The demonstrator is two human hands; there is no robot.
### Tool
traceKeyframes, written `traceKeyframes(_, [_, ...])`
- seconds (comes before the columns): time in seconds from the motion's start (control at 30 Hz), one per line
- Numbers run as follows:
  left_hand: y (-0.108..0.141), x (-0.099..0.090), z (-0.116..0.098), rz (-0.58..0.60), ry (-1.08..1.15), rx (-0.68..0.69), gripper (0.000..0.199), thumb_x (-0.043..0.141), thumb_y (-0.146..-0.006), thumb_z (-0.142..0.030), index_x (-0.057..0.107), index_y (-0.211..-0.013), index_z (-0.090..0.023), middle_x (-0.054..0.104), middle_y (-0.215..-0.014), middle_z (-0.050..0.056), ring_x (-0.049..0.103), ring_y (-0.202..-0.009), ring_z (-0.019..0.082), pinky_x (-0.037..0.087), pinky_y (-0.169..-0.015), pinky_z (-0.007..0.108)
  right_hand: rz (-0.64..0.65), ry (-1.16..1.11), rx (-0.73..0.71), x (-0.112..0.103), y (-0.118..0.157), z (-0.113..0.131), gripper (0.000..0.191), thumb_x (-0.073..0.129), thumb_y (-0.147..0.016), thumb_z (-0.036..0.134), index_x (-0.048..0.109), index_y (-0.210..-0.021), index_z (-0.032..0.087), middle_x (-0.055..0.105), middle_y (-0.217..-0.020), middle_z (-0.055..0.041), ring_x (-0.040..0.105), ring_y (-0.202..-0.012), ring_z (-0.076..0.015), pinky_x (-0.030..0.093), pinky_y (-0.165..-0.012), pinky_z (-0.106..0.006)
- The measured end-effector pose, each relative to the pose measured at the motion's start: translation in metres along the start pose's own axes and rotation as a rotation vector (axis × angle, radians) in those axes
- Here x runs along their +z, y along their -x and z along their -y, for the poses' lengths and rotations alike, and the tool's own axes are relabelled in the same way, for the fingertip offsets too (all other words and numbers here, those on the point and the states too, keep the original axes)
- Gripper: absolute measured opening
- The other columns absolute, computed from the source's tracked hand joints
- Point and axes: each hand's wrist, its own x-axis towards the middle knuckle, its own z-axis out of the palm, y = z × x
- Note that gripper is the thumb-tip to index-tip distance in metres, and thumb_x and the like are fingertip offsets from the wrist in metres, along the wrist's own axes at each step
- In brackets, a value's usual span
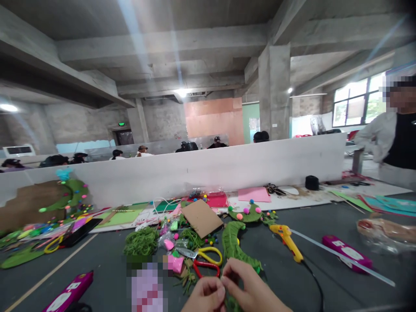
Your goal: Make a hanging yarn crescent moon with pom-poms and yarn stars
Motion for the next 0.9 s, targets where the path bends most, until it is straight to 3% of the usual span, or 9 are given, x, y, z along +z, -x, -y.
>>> traceKeyframes(0.17, [0.004,0.005,-0.003,0.007,0.126,-0.013,0.056,0.089,-0.057,-0.061,0.059,-0.072,-0.016,0.058,-0.051,-0.002,0.037,-0.036,0.003,0.020,-0.042,0.019,-0.054,0.131,0.017,-0.003,0.000,0.004,0.043,0.046,-0.098,0.044,0.046,-0.064,0.018,0.045,-0.063,0.0029,0.042,-0.064,-0.0120,0.032,-0.062,-0.026])
traceKeyframes(0.23, [0.006,0.011,-0.009,-0.006,0.187,0.009,0.052,0.090,-0.059,-0.055,0.059,-0.070,-0.015,0.057,-0.053,-0.002,0.038,-0.038,0.002,0.023,-0.042,0.018,-0.055,0.108,-0.019,-0.006,0.001,0.006,0.046,0.042,-0.101,0.045,0.049,-0.064,0.017,0.046,-0.064,0.0024,0.043,-0.065,-0.0120,0.033,-0.063,-0.026])
traceKeyframes(0.33, [0.009,0.017,-0.019,-0.067,0.240,0.063,0.043,0.090,-0.065,-0.045,0.063,-0.074,-0.013,0.055,-0.058,-0.003,0.042,-0.047,0.002,0.029,-0.047,0.015,-0.014,-0.042,-0.024,-0.010,0.004,0.009,0.027,0.055,-0.096,0.042,0.065,-0.098,0.017,0.064,-0.089,-0.0023,0.055,-0.077,-0.0140,0.042,-0.071,-0.026])
traceKeyframes(0.4, [0.010,0.019,-0.022,-0.120,0.255,0.112,0.039,0.089,-0.067,-0.042,0.065,-0.076,-0.013,0.055,-0.063,-0.003,0.046,-0.052,0.003,0.035,-0.052,0.016,0.028,-0.122,0.014,-0.010,0.005,0.009,0.047,0.071,-0.085,0.041,0.060,-0.125,0.019,0.067,-0.105,-0.0051,0.059,-0.080,-0.0145,0.047,-0.074,-0.027])
traceKeyframes(0.43, [0.010,0.019,-0.023,-0.127,0.248,0.111,0.038,0.088,-0.068,-0.042,0.066,-0.078,-0.013,0.057,-0.065,-0.002,0.049,-0.056,0.005,0.039,-0.055,0.017,0.045,-0.133,0.025,-0.009,0.005,0.008,0.056,0.077,-0.080,0.040,0.059,-0.129,0.019,0.067,-0.106,-0.0049,0.058,-0.079,-0.0143,0.047,-0.073,-0.027])
traceKeyframes(0.47, [0.009,0.019,-0.022,-0.133,0.227,0.115,0.038,0.088,-0.068,-0.043,0.066,-0.079,-0.014,0.058,-0.066,-0.002,0.051,-0.058,0.007,0.041,-0.057,0.018,0.062,-0.126,0.025,-0.008,0.005,0.007,0.059,0.079,-0.077,0.039,0.060,-0.129,0.019,0.068,-0.101,-0.0038,0.058,-0.077,-0.0140,0.047,-0.072,-0.026])
traceKeyframes(0.6, [0.007,0.016,-0.018,-0.215,0.019,0.220,0.037,0.080,-0.077,-0.048,0.068,-0.082,-0.013,0.058,-0.068,-0.001,0.050,-0.062,0.009,0.040,-0.059,0.020,0.080,-0.054,0.017,-0.003,0.003,0.000,0.038,0.068,-0.087,0.032,0.067,-0.122,0.017,0.061,-0.075,0.0020,0.050,-0.065,-0.0113,0.040,-0.062,-0.024])
traceKeyframes(0.77, [0.003,0.012,-0.016,-0.277,-0.121,0.262,0.036,0.075,-0.081,-0.048,0.066,-0.081,-0.014,0.054,-0.066,-0.002,0.047,-0.062,0.009,0.037,-0.058,0.019,0.026,0.026,-0.042,-0.007,0.000,-0.004,0.019,0.058,-0.094,0.027,0.073,-0.096,0.015,0.066,-0.081,-0.0015,0.053,-0.070,-0.0116,0.042,-0.068,-0.025])
traceKeyframes(0.9, [0.002,0.012,-0.016,-0.269,-0.164,0.252,0.034,0.070,-0.085,-0.048,0.064,-0.078,-0.015,0.054,-0.062,-0.003,0.046,-0.058,0.009,0.038,-0.056,0.020,0.008,0.005,-0.030,-0.012,-0.002,-0.002,0.019,0.058,-0.094,0.029,0.071,-0.092,0.015,0.068,-0.082,-0.0010,0.057,-0.074,-0.0119,0.045,-0.070,-0.024])
